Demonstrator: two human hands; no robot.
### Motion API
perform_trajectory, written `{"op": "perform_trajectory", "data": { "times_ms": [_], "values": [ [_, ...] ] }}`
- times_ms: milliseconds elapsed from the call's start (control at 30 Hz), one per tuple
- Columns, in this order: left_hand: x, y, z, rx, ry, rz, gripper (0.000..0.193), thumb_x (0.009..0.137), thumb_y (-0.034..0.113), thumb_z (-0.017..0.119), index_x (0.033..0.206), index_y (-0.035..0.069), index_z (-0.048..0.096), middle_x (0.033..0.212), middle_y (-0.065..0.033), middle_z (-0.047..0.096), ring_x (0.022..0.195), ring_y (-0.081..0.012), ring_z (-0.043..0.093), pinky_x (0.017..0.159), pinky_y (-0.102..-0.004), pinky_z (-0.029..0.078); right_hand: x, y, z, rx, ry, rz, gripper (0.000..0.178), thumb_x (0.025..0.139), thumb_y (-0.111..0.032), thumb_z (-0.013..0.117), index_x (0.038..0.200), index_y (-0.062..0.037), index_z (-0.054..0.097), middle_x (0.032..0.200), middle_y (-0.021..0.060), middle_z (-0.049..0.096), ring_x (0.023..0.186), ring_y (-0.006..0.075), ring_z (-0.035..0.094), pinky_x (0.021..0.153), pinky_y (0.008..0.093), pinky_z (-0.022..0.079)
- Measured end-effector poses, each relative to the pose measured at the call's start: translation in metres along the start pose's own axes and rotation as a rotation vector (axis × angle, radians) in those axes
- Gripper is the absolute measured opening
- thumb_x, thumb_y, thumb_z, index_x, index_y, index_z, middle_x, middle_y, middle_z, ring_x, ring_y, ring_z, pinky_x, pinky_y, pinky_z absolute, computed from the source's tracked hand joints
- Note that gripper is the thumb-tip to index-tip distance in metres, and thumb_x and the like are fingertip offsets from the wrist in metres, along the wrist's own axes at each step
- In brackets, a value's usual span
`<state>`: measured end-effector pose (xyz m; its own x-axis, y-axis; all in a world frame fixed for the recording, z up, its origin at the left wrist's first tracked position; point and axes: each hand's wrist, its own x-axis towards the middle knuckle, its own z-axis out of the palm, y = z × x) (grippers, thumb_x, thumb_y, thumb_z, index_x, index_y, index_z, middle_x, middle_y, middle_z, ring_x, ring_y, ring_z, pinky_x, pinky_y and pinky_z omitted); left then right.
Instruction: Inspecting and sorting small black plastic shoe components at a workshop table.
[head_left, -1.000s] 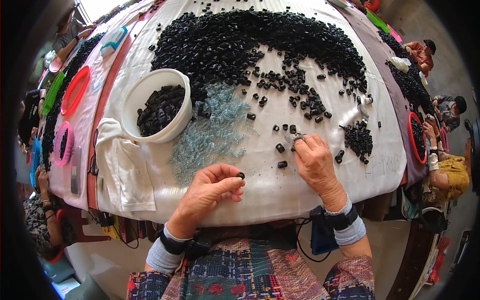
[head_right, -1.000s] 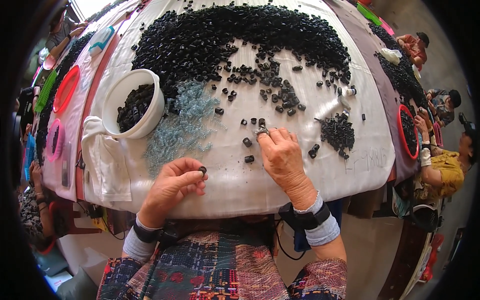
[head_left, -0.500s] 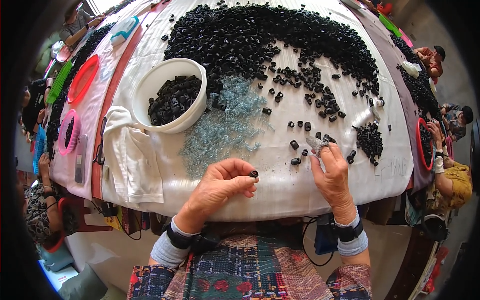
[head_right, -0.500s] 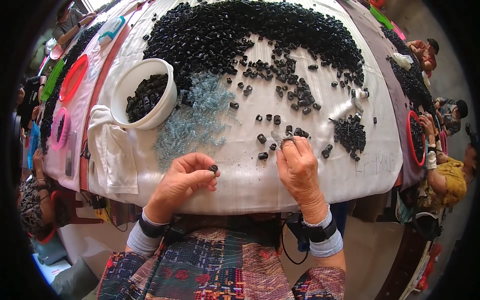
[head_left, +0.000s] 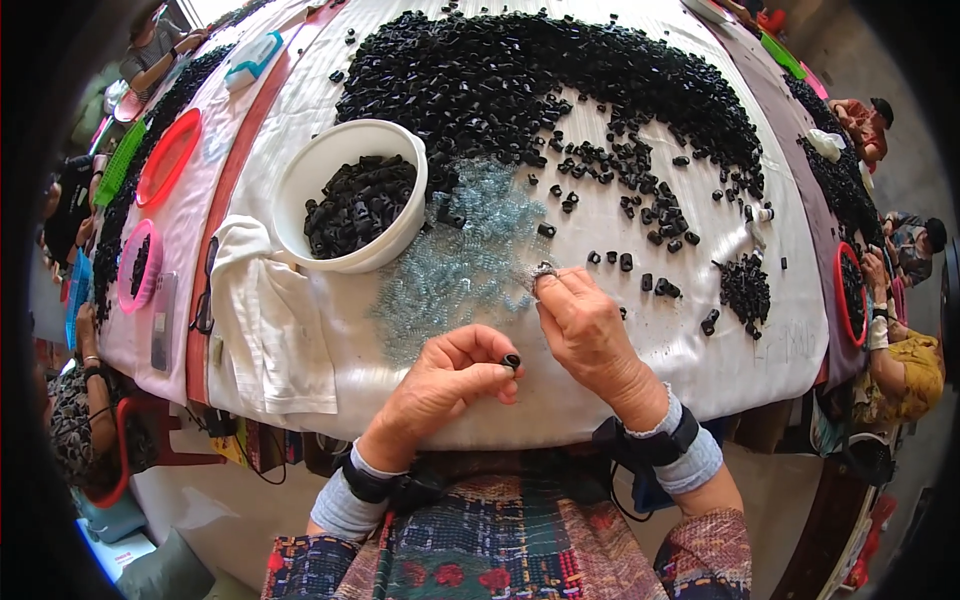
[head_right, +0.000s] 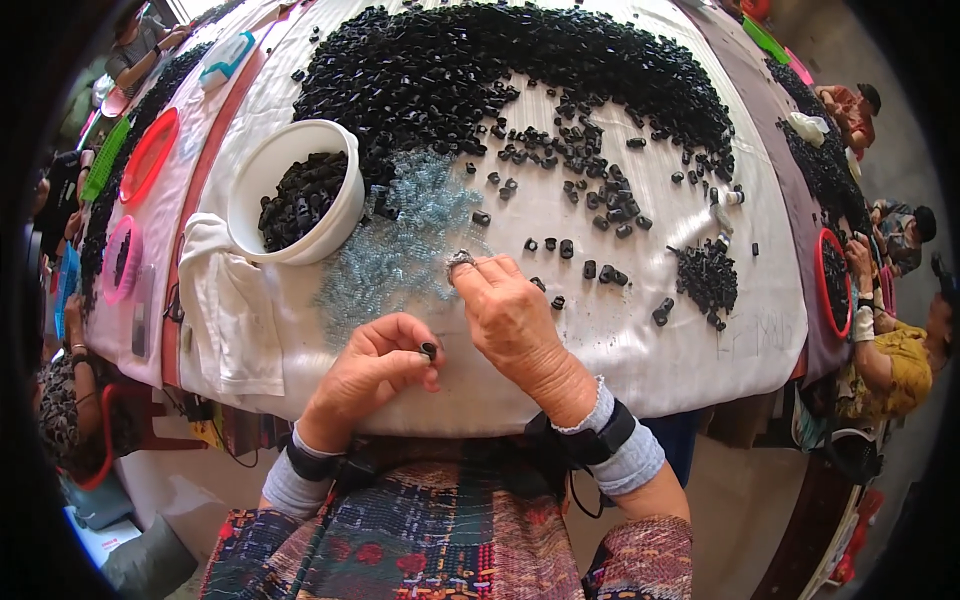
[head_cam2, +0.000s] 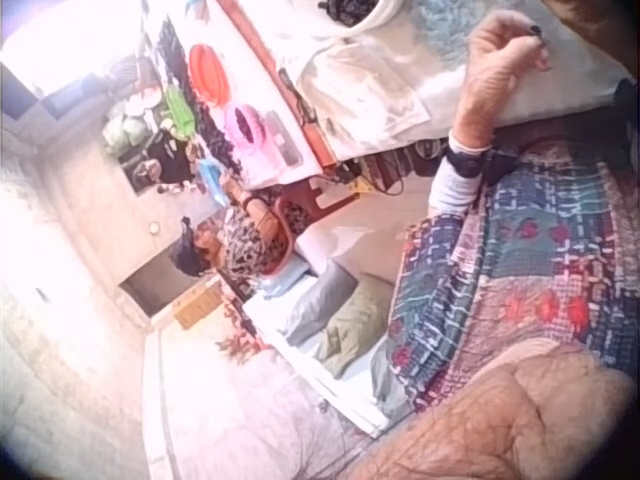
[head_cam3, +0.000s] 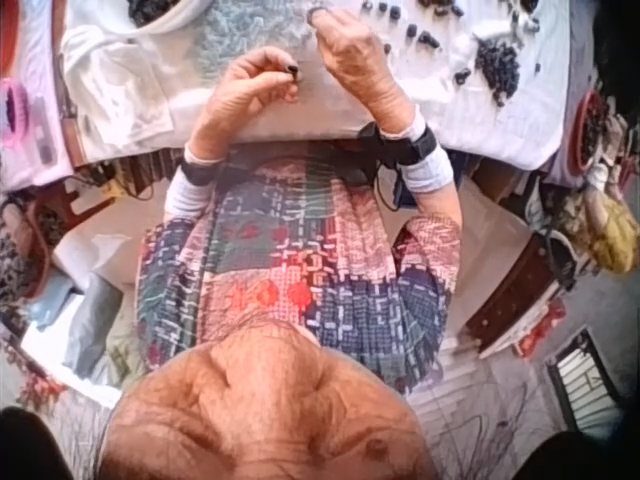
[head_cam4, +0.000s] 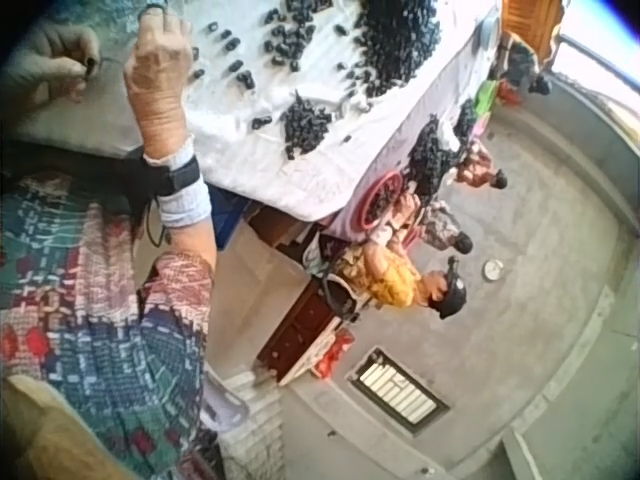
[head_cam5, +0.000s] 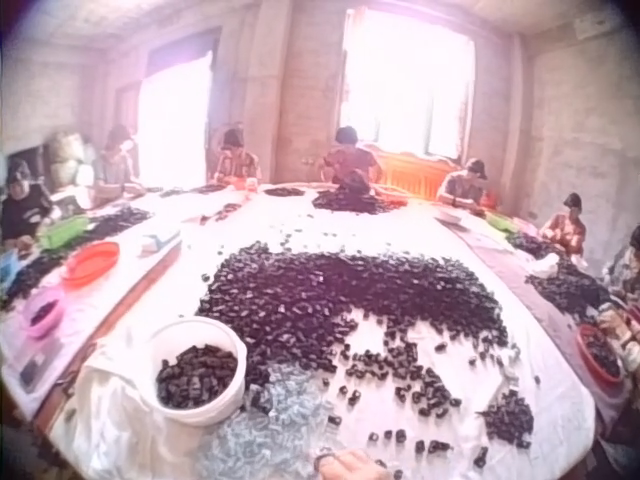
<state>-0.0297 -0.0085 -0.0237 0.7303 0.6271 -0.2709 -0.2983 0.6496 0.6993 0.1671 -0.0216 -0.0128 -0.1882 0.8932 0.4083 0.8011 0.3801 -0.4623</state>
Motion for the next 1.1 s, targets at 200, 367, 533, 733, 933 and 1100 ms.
{"op": "perform_trajectory", "data": {
  "times_ms": [200,367,533,733,933,1100],
  "values": [
    [0.001,0.000,-0.001,-0.050,-0.021,-0.012,0.014,0.085,0.000,0.058,0.099,0.001,0.057,0.090,-0.0073,0.062,0.076,-0.0129,0.061,0.071,-0.0262,0.051,-0.001,0.000,0.007,-0.093,-0.052,-0.074,0.025,0.070,0.001,0.056,0.094,-0.0002,0.058,0.089,0.0150,0.058,0.084,0.0317,0.055,0.073,0.0374,0.048],
    [0.001,0.000,-0.001,-0.052,-0.028,-0.016,0.014,0.085,0.000,0.059,0.099,0.001,0.057,0.090,-0.0074,0.063,0.076,-0.0125,0.061,0.071,-0.0258,0.051,-0.013,0.000,-0.004,-0.108,-0.014,-0.017,0.026,0.068,0.002,0.057,0.094,0.0013,0.057,0.090,0.0180,0.055,0.082,0.0335,0.055,0.072,0.0390,0.047],
    [-0.001,0.000,-0.002,-0.041,-0.020,-0.018,0.014,0.085,0.001,0.059,0.099,0.001,0.057,0.090,-0.0074,0.063,0.076,-0.0128,0.061,0.072,-0.0264,0.052,-0.020,-0.001,-0.010,0.054,0.025,0.098,0.026,0.069,0.008,0.058,0.094,0.0029,0.056,0.087,0.0188,0.054,0.080,0.0374,0.055,0.070,0.0406,0.047],
    [0.000,-0.001,0.001,-0.008,0.005,-0.010,0.015,0.086,0.003,0.060,0.100,0.000,0.057,0.090,-0.0076,0.064,0.076,-0.0125,0.062,0.072,-0.0265,0.052,-0.022,-0.001,-0.022,0.220,0.102,0.201,0.022,0.075,0.009,0.059,0.096,0.0037,0.057,0.083,0.0177,0.056,0.071,0.0347,0.058,0.062,0.0380,0.047],
    [0.000,-0.002,0.002,0.008,0.024,-0.013,0.016,0.086,0.004,0.060,0.100,0.000,0.057,0.090,-0.0081,0.064,0.076,-0.0129,0.062,0.072,-0.0265,0.052,-0.029,0.003,-0.024,0.176,0.169,0.216,0.023,0.075,0.010,0.059,0.098,0.0025,0.061,0.083,0.0139,0.059,0.068,0.0259,0.057,0.060,0.0330,0.046],
    [0.001,-0.002,0.002,-0.002,0.017,-0.008,0.015,0.086,0.003,0.060,0.100,0.000,0.057,0.090,-0.0086,0.064,0.076,-0.0133,0.063,0.072,-0.0269,0.053,-0.035,0.011,-0.024,0.083,0.152,0.180,0.024,0.071,0.011,0.060,0.094,0.0042,0.060,0.081,0.0158,0.057,0.073,0.0330,0.054,0.064,0.0383,0.045]
  ]
}}
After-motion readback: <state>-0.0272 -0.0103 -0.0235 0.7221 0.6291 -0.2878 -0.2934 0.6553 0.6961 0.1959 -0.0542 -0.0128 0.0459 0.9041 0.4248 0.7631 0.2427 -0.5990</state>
